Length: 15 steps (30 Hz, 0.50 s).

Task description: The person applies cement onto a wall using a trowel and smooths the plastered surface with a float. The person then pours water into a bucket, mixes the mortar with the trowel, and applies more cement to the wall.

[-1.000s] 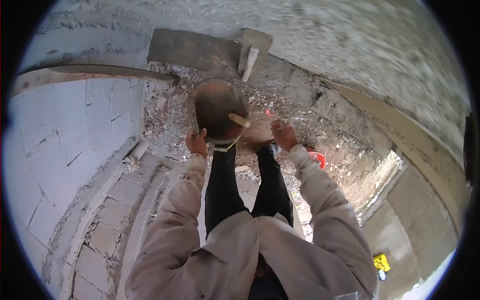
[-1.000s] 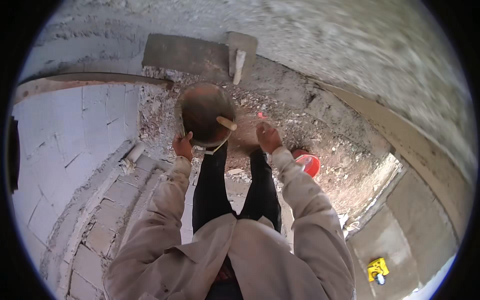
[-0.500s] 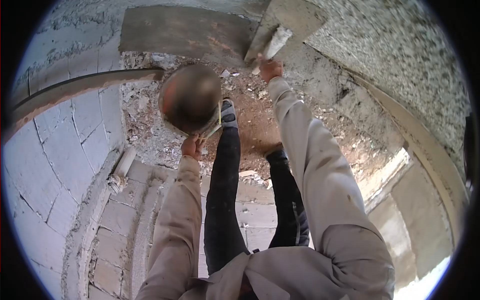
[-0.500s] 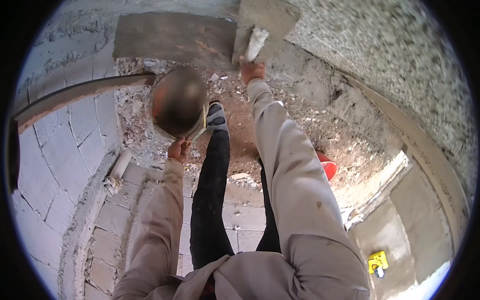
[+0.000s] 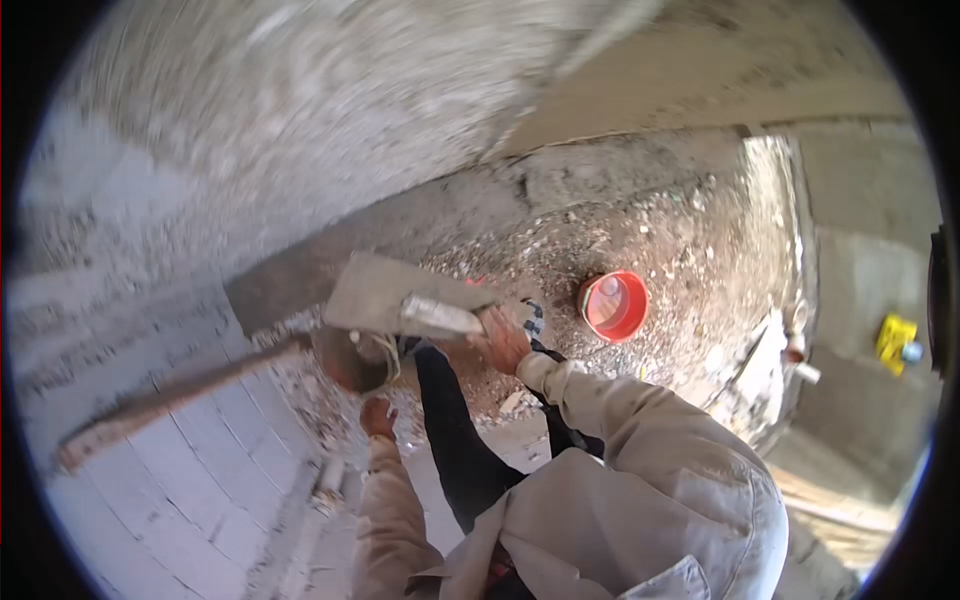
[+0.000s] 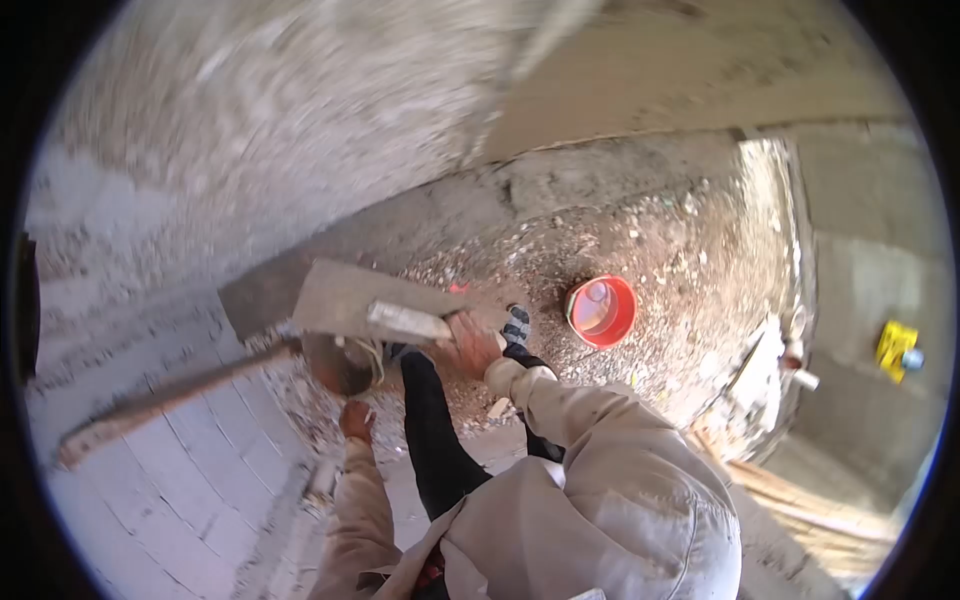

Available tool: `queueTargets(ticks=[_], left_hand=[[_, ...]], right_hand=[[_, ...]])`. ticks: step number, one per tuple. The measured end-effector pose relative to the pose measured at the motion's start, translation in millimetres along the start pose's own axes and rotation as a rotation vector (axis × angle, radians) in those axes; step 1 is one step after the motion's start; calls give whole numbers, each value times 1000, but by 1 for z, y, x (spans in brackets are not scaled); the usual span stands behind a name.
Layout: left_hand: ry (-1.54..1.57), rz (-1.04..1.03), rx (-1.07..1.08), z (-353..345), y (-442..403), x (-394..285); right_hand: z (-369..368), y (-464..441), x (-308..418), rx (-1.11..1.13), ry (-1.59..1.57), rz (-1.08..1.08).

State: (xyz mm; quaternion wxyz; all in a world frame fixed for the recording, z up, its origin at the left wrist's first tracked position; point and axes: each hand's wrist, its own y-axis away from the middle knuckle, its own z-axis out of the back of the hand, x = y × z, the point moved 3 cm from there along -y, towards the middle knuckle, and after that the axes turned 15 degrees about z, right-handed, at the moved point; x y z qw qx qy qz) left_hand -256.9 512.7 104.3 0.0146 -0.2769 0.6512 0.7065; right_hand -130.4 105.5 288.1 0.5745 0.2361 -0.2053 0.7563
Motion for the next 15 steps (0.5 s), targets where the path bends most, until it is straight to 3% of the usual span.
queueTargets(ticks=[2, 5, 6, 9, 11, 13, 15], left_hand=[[43, 192, -206, -63, 76, -60], [453, 304, 770, -82, 59, -82], [95, 109, 534, -87, 55, -93], [-91, -308, 22, -196, 125, -152], [99, -274, 395, -214, 112, -201], [-212, -762, 311, -299, 169, -261], [-478, -947, -114, -380, 265, -307]], right_hand=[[58, 19, 6, -86, -120, -13], [118, 41, 0, -256, -228, 12], [133, 46, -5, -309, -259, 7], [183, 34, -12, -515, -328, -21], [226, 3, -16, -670, -332, -26], [270, -37, -21, -827, -296, -11], [320, -80, -23, -1033, -149, 90]])
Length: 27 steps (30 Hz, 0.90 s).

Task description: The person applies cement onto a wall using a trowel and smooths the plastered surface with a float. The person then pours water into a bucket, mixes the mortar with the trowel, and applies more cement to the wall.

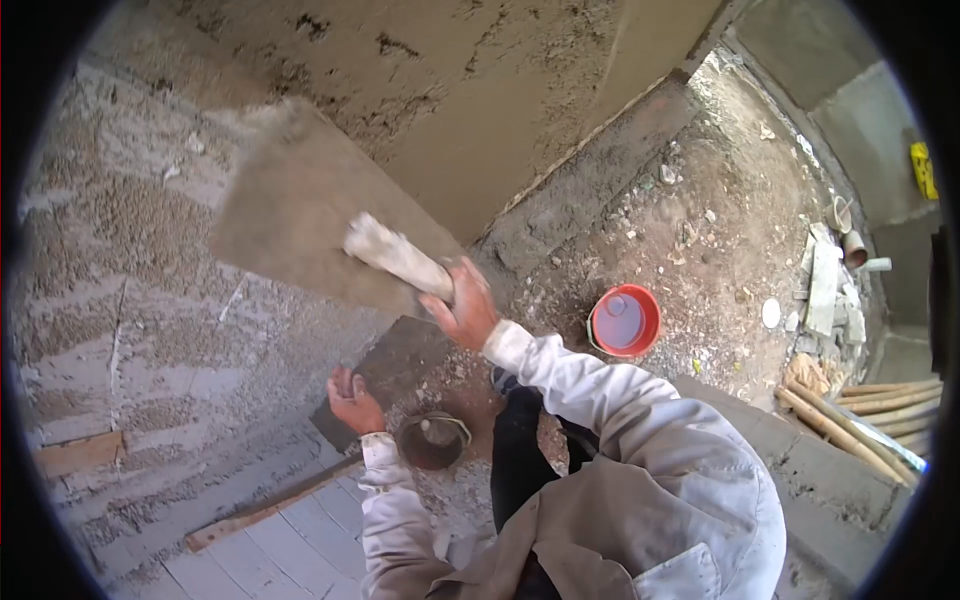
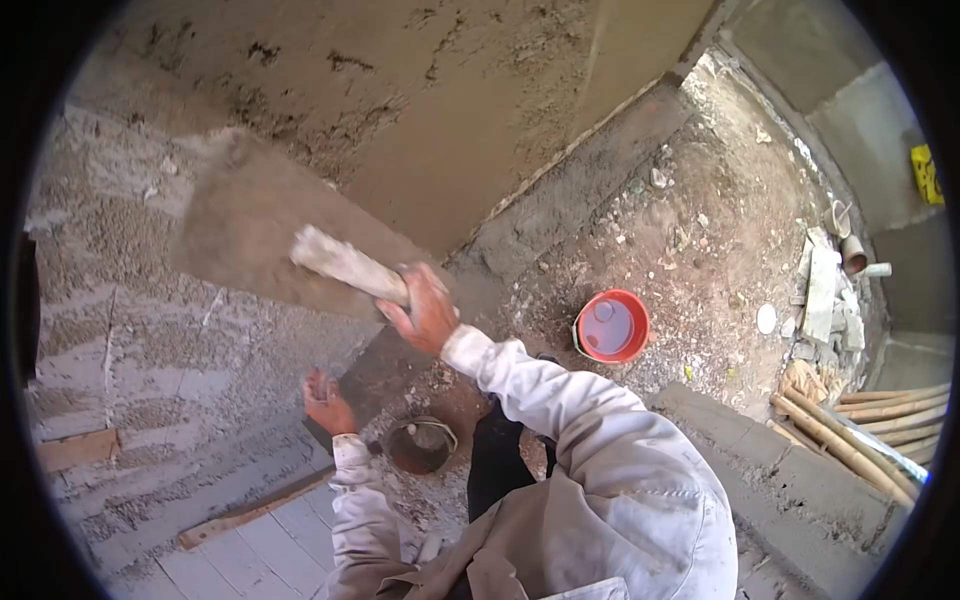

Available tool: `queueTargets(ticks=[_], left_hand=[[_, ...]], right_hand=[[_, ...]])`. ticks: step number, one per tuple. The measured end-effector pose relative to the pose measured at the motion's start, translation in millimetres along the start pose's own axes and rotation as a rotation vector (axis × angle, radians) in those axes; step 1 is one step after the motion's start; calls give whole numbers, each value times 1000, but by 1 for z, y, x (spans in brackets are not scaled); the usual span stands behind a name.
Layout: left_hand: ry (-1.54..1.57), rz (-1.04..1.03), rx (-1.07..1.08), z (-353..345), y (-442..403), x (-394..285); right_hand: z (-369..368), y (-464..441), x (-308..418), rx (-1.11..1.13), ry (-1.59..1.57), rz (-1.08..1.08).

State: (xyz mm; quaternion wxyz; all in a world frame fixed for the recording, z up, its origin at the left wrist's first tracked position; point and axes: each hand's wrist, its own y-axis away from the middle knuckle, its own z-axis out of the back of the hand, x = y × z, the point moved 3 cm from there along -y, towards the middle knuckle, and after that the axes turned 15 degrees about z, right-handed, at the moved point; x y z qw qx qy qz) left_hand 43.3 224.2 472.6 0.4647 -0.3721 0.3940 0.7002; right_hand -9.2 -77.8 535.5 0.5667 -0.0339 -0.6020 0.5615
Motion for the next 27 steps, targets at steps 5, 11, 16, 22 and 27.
queueTargets(ticks=[5, 11, 16, 22, 27], left_hand=[[-262, -648, -167, -32, -12, -168], [-175, -1144, -368, -80, -40, -231], [-332, -1365, -754, -106, -83, -217], [-43, -1478, -674, -137, -102, -209], [-161, -1558, -947, -138, -112, -205]], right_hand=[[-6, -146, 4, -173, -27, 86], [4, -236, -33, -303, 27, 341], [18, -254, -80, -361, 177, 533], [41, -243, -140, -382, 277, 491], [58, -215, -216, -389, 347, 400]])
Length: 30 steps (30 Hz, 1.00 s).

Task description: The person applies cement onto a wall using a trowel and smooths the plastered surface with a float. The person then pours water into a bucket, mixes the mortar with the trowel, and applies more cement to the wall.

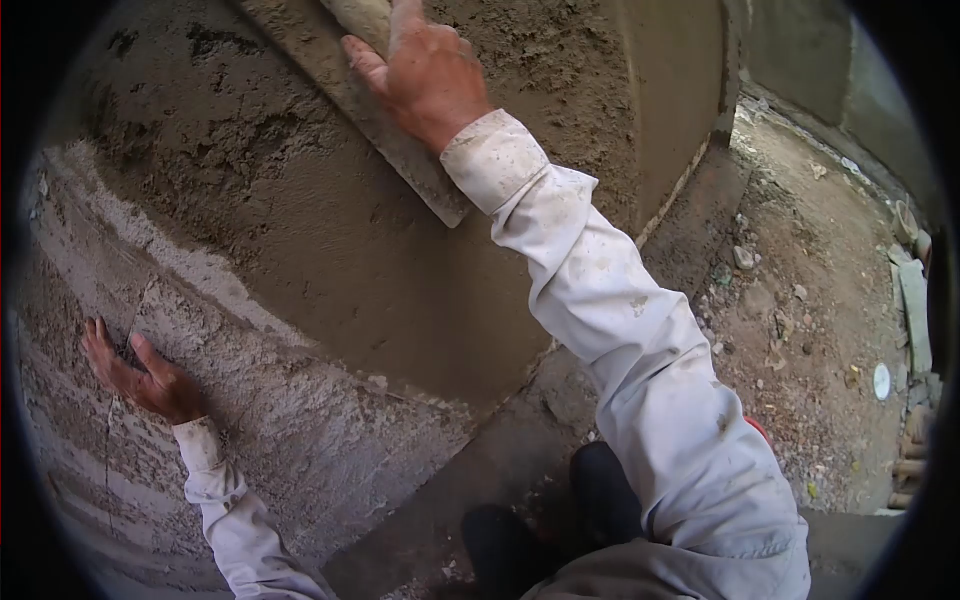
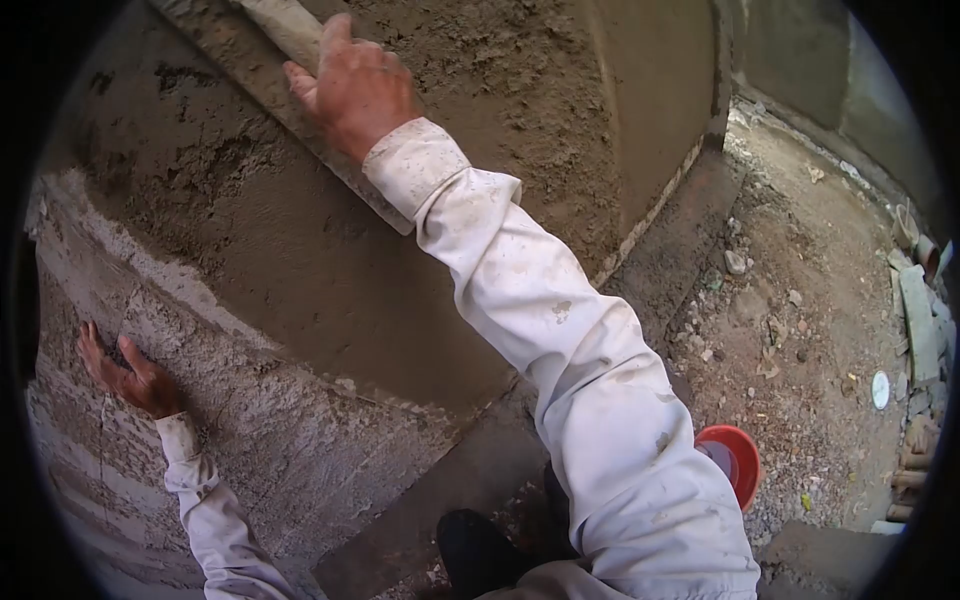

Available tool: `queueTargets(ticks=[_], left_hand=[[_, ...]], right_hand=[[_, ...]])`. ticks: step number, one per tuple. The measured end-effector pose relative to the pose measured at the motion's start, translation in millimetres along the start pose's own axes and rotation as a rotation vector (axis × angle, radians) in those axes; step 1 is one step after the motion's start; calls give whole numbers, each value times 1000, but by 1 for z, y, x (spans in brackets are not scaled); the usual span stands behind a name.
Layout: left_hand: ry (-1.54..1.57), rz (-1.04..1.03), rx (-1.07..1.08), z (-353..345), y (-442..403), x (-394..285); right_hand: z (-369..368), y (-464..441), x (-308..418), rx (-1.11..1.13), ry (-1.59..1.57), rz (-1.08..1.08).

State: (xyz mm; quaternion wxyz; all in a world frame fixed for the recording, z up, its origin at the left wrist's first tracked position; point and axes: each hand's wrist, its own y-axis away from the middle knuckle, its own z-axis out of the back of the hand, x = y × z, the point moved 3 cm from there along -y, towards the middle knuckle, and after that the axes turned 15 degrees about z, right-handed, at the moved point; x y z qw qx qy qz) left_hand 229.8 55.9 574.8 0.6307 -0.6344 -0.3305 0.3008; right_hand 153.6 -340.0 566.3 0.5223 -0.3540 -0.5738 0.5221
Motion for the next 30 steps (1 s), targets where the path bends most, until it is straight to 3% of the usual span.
queueTargets(ticks=[6, 11, 16, 18, 20, 22, 24, 30], left_hand=[[-64, -87, -51, -7, 4, 2], [-146, -66, -51, -11, 4, 6], [-179, -21, -38, -12, 5, 6], [-203, -4, -26, -10, 5, 5], [-205, 10, -22, -9, 5, 2], [-185, 22, -19, -9, 5, 0], [-189, 2, -22, -9, 4, 3], [-184, -18, -20, -10, 4, 7]], right_hand=[[19, 102, -75, 37, -120, -251], [8, 160, -104, -103, -106, -259], [22, 94, -77, 15, -76, -249], [17, 45, -78, -31, -41, -100], [30, -3, -64, 71, -57, -160], [27, -31, -69, -21, 48, -57], [27, -38, -71, -65, 83, -19], [32, 41, -87, -9, -118, -239]])
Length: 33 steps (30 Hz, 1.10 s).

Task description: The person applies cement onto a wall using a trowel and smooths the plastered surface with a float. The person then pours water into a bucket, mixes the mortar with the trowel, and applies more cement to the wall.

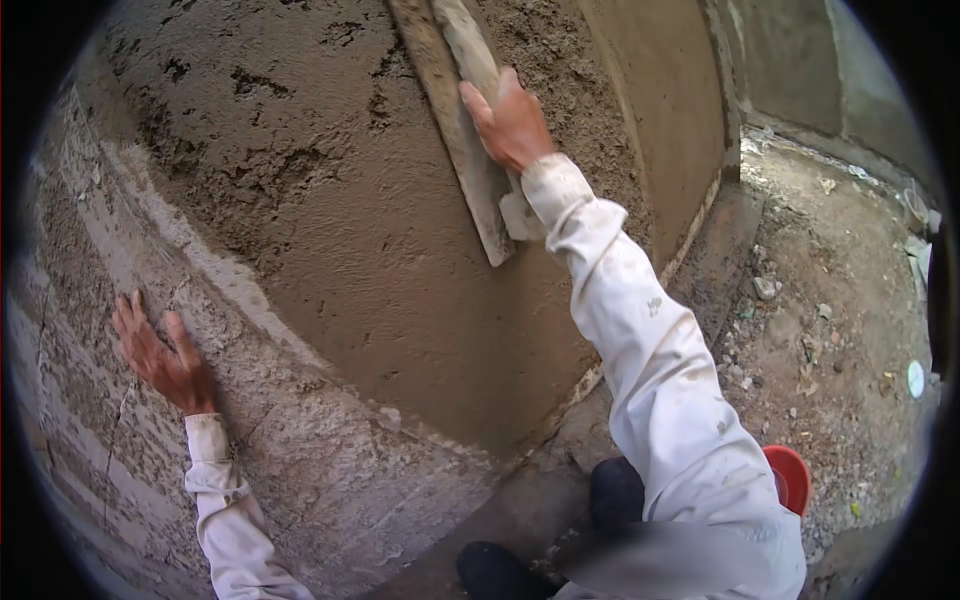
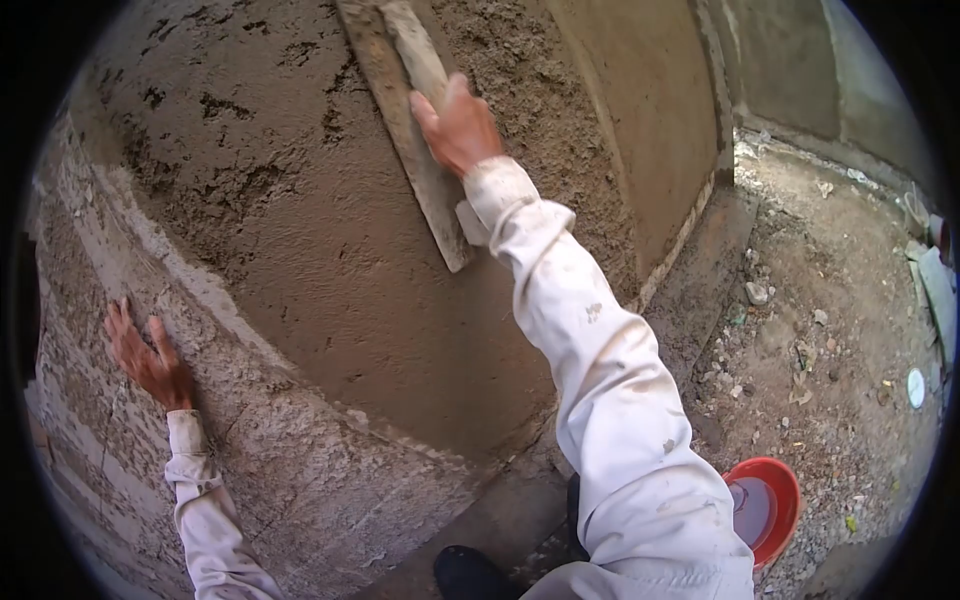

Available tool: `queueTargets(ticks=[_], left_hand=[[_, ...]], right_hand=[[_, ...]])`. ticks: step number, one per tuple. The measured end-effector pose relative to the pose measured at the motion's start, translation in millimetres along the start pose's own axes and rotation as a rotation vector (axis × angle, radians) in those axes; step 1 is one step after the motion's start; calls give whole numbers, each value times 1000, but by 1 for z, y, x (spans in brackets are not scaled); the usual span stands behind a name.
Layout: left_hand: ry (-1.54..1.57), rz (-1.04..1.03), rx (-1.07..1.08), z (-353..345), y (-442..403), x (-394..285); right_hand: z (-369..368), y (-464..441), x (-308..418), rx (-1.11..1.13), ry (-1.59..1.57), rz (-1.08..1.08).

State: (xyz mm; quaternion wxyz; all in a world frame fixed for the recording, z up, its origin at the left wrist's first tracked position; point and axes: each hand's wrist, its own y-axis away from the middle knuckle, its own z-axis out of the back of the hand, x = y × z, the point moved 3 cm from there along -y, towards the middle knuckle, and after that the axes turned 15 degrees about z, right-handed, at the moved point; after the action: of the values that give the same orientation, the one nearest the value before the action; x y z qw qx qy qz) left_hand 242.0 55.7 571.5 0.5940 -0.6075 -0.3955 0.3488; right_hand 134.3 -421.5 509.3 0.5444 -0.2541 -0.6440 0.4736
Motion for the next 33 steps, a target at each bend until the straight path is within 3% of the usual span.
queueTargets(ticks=[3, 6, 9, 12, 16, 20, 23, 33], left_hand=[[17, -10, -13, 3, 1, -5], [4, -14, -30, 5, 2, -4], [-4, -6, -35, 5, 1, -8], [-16, 9, -10, 7, 1, -9], [-22, 13, -4, 7, 1, -12], [-22, 23, 13, 5, 2, -12], [-9, 11, 3, 4, 0, -12], [11, -49, -18, 4, 2, -12]], right_hand=[[-7, 68, -43, -118, -71, -59], [-5, 83, -36, -109, -13, -93], [-14, 48, -40, -179, 2, -22], [0, -24, -13, -3, -43, -92], [-1, -122, -24, -139, 71, 35], [14, -126, -10, -175, 78, -3], [9, -107, -27, -116, -103, -99], [5, 2, -55, -118, -123, -233]])
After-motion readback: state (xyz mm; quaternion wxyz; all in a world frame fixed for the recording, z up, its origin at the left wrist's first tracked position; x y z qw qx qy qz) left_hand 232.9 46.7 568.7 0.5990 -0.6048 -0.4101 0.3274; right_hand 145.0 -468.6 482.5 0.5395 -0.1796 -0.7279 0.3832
